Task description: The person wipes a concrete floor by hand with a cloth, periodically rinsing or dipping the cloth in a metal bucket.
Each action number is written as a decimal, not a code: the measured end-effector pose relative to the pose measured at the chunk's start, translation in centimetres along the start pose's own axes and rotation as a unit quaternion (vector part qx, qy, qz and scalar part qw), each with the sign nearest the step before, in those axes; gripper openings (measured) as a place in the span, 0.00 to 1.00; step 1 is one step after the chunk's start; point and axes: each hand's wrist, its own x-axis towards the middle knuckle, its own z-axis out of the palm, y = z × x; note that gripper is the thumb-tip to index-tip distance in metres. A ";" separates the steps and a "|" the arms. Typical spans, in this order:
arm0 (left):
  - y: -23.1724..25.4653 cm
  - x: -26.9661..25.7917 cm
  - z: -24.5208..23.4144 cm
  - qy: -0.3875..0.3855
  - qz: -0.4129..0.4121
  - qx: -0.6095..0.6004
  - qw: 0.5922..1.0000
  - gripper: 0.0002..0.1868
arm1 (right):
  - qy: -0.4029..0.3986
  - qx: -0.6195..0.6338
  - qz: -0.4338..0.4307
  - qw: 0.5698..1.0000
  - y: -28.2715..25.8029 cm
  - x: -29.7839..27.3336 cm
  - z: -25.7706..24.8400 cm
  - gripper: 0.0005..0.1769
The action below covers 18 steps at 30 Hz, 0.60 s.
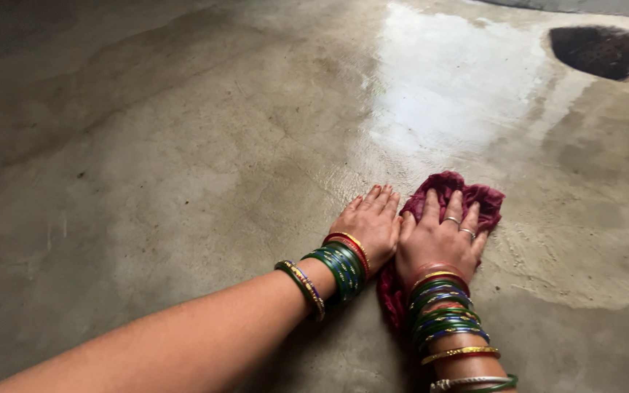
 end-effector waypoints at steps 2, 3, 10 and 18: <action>0.4 0.1 0.1 -0.019 -0.020 -0.010 1.000 0.32 | 0.055 0.030 -0.024 0.998 0.3 -0.2 -0.2 0.37; 0.4 0.2 0.0 -0.028 -0.029 -0.014 0.999 0.32 | 0.085 0.045 -0.034 0.995 0.2 -0.2 -0.3 0.37; 0.6 0.1 0.2 -0.021 -0.036 -0.019 0.999 0.33 | 0.033 0.040 0.007 0.999 0.0 -1.3 -0.7 0.26; 0.7 0.5 0.6 -0.052 -0.026 -0.031 0.998 0.34 | 0.037 -0.005 0.001 0.999 0.6 -1.2 0.3 0.31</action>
